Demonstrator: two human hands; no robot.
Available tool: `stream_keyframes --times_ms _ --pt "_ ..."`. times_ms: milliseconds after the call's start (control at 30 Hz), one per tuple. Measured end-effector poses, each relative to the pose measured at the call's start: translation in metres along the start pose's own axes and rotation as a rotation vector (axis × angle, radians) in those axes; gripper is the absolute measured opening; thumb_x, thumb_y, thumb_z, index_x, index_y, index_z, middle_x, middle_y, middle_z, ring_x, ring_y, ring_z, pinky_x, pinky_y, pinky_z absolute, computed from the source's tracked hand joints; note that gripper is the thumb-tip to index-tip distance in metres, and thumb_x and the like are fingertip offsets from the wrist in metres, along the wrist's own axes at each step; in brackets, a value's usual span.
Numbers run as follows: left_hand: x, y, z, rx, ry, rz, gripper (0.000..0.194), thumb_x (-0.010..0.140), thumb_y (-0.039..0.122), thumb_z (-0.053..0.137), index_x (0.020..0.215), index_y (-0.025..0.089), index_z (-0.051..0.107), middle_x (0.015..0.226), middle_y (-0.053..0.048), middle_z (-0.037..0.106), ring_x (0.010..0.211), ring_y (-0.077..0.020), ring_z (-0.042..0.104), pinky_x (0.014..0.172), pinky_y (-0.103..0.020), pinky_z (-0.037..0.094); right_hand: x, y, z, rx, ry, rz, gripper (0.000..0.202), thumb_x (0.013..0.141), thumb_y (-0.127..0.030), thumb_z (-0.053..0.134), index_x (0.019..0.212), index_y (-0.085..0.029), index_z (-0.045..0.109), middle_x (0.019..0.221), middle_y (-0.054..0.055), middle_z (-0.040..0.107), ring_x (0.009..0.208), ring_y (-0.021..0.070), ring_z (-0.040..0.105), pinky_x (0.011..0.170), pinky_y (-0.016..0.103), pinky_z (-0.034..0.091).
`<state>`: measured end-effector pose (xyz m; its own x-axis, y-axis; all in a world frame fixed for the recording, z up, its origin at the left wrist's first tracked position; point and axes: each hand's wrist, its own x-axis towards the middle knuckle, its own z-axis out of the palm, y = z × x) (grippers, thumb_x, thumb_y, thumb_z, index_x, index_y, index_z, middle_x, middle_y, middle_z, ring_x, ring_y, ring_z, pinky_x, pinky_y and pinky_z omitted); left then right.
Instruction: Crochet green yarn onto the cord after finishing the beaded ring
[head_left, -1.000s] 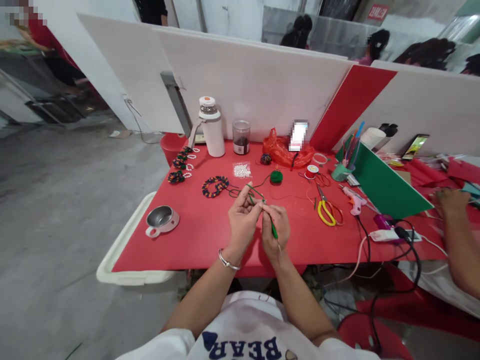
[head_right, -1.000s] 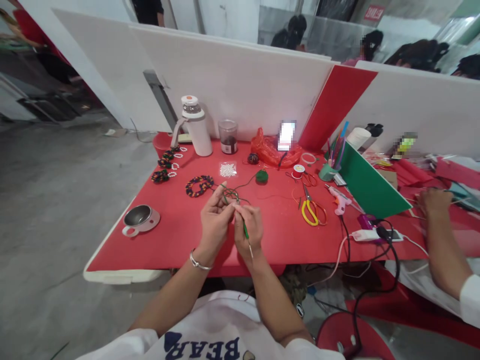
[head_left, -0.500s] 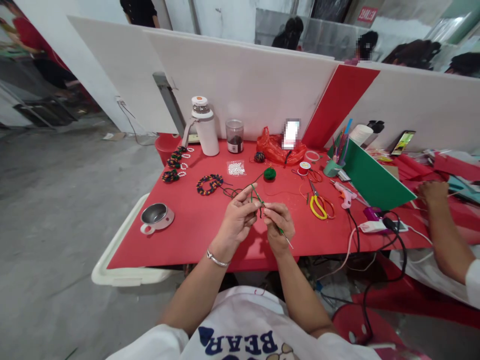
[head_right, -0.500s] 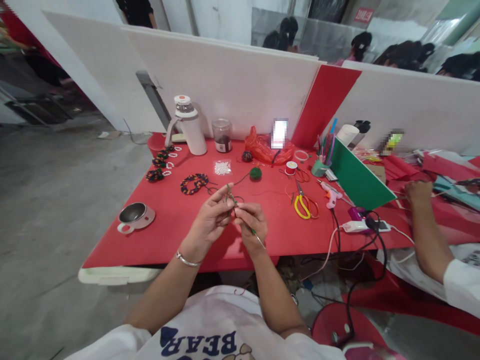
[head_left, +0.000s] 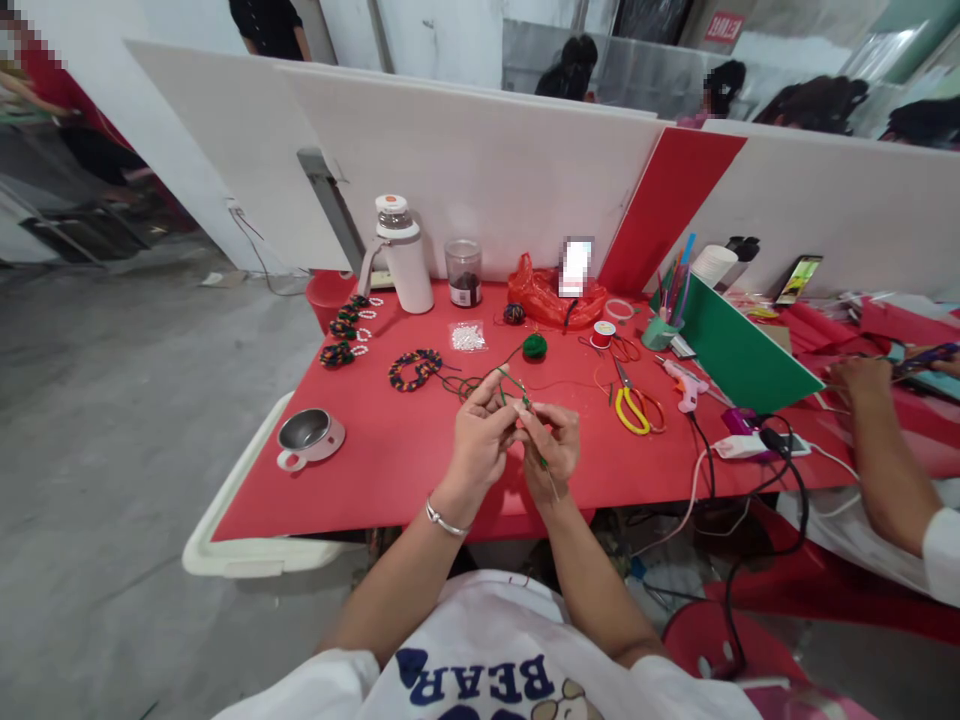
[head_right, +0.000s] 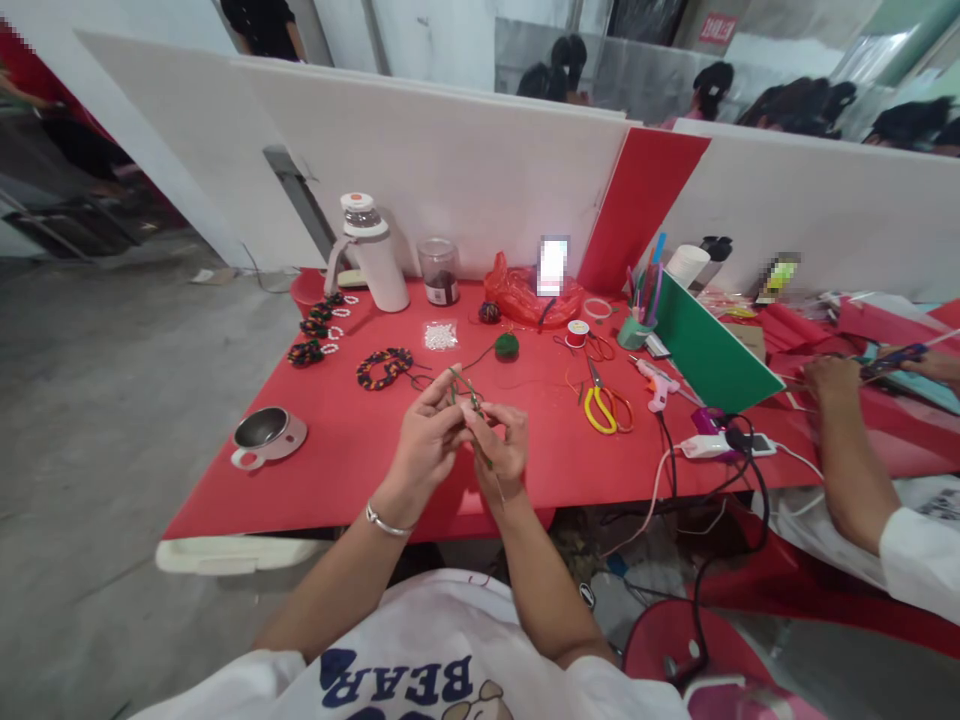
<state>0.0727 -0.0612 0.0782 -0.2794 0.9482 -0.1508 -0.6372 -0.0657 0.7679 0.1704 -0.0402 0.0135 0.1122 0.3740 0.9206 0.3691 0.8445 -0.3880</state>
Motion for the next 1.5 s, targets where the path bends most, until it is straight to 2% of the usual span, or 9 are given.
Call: stream_keyframes --times_ms 133,267,467,833,967,1133,1333,1500 --pt "0.001 0.012 -0.004 -0.043 -0.077 -0.154 0.075 0.057 0.017 0.092 0.128 0.015 0.069 0.055 0.013 0.047 0.039 -0.0001 0.025 0.04 -0.015 0.016 0.007 0.009 -0.007 0.198 -0.076 0.002 0.028 0.099 -0.033 0.07 0.127 -0.037 0.075 0.106 0.005 0.076 0.096 0.0205 0.07 0.08 0.038 0.06" --pt "0.004 0.023 -0.012 0.041 -0.119 -0.181 0.076 0.054 0.014 0.092 0.127 0.015 0.071 0.053 0.012 0.049 0.039 0.0002 0.024 0.041 -0.016 0.015 0.016 0.018 -0.022 0.362 -0.217 0.08 0.03 0.098 -0.037 0.071 0.128 -0.039 0.075 0.108 0.005 0.08 0.095 0.0213 0.073 0.082 0.041 0.061" --pt "0.003 0.03 -0.016 0.163 -0.133 -0.179 0.075 0.056 0.017 0.093 0.128 0.014 0.071 0.057 0.009 0.056 0.038 0.0 0.027 0.04 -0.018 0.014 0.021 0.029 -0.036 0.385 -0.358 0.068 0.027 0.095 -0.038 0.075 0.122 -0.038 0.078 0.106 0.005 0.082 0.094 0.0215 0.075 0.082 0.042 0.061" --pt "0.007 0.033 -0.021 0.218 -0.122 -0.178 0.068 0.051 0.015 0.092 0.117 0.012 0.073 0.058 0.01 0.054 0.037 -0.0002 0.028 0.039 -0.019 0.016 0.025 0.027 -0.048 0.33 -0.412 0.01 0.029 0.094 -0.032 0.076 0.123 -0.037 0.078 0.107 0.005 0.084 0.092 0.0202 0.074 0.08 0.04 0.061" --pt "0.011 0.034 -0.025 0.252 -0.138 -0.173 0.063 0.053 0.014 0.09 0.114 0.012 0.073 0.059 0.008 0.056 0.037 -0.001 0.03 0.038 -0.019 0.017 0.028 0.025 -0.055 0.319 -0.463 0.03 0.024 0.095 -0.035 0.075 0.119 -0.036 0.08 0.107 0.004 0.084 0.091 0.0202 0.074 0.08 0.041 0.061" --pt "0.013 0.033 -0.03 0.296 -0.166 -0.17 0.06 0.055 0.013 0.086 0.115 0.013 0.076 0.062 0.006 0.058 0.04 -0.0024 0.035 0.039 -0.019 0.022 0.032 0.023 -0.06 0.37 -0.495 0.037 0.029 0.094 -0.032 0.076 0.123 -0.035 0.079 0.106 0.005 0.084 0.094 0.0206 0.074 0.082 0.04 0.062" --pt "0.012 0.033 -0.034 0.306 -0.179 -0.209 0.058 0.055 0.011 0.082 0.113 0.013 0.078 0.062 0.005 0.058 0.042 -0.0031 0.037 0.041 -0.018 0.027 0.032 0.024 -0.06 0.442 -0.526 0.124 0.024 0.096 -0.036 0.074 0.118 -0.032 0.08 0.102 0.006 0.083 0.093 0.0215 0.076 0.083 0.042 0.061" --pt "0.013 0.035 -0.036 0.306 -0.194 -0.226 0.055 0.054 0.012 0.082 0.109 0.014 0.079 0.06 0.006 0.059 0.042 -0.0028 0.038 0.043 -0.019 0.034 0.03 0.023 -0.06 0.448 -0.538 0.124 0.024 0.095 -0.033 0.075 0.119 -0.032 0.08 0.101 0.006 0.083 0.094 0.0209 0.075 0.083 0.041 0.061"
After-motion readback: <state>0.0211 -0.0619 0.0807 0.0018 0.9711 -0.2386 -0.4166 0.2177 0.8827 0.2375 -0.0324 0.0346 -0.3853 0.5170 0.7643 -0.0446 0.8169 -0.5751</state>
